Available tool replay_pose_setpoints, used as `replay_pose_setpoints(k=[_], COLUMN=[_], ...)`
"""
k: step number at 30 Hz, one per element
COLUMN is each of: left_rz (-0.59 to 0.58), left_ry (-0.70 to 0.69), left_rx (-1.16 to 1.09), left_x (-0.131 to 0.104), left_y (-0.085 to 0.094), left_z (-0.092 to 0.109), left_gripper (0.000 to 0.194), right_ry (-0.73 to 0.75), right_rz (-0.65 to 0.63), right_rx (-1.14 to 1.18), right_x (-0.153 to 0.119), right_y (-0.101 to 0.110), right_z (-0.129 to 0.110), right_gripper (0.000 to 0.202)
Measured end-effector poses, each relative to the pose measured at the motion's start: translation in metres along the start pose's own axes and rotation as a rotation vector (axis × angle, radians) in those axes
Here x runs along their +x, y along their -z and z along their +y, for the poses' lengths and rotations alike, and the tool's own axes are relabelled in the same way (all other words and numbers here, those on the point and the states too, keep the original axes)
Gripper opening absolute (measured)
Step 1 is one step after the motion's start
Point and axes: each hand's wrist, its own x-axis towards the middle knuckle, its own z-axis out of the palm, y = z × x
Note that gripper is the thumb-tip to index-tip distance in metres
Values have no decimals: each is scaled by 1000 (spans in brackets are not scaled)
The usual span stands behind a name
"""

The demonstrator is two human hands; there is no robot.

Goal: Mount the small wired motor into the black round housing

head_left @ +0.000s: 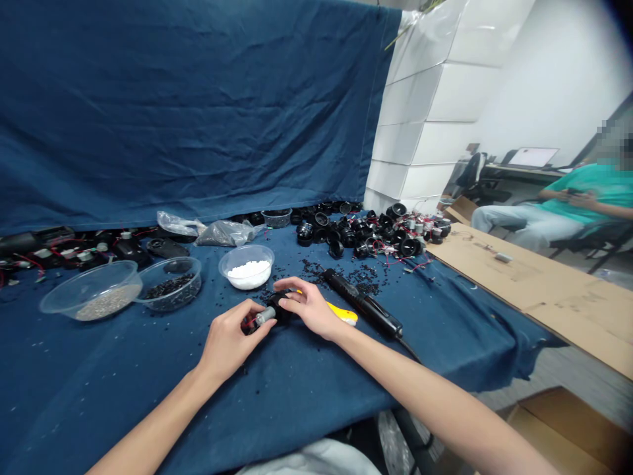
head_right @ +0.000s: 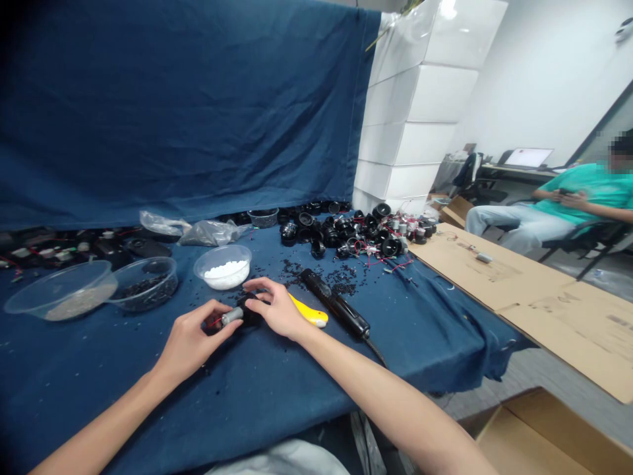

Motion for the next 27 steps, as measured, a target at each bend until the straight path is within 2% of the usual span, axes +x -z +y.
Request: replay_pose_setpoints(k=[7,12,17,20,23,27], left_rz=[28,42,39,42,44,37], left_ry=[168,233,258,267,270,270], left_rx=[-187,-452,-563,-570,-570,-575], left_x=[1,5,9,9,9,9], left_y=[-4,-8,-8,-6,-6,-6], left_z=[-3,-10,-10,-9,-10,-12], left_gripper=[28,30,31,31,30,31], right_ry=[-104,-49,23,46,48,59], right_rz=[-23,-2,59,62,-24,-85], right_rx=[163,101,-15,-85,-148,-192], right_x=[4,4,4,4,3,1], right_y=[4,5,4,4,5,8], right_z=[0,1,1,0,-2,-3], right_gripper=[40,36,41,28,7,5])
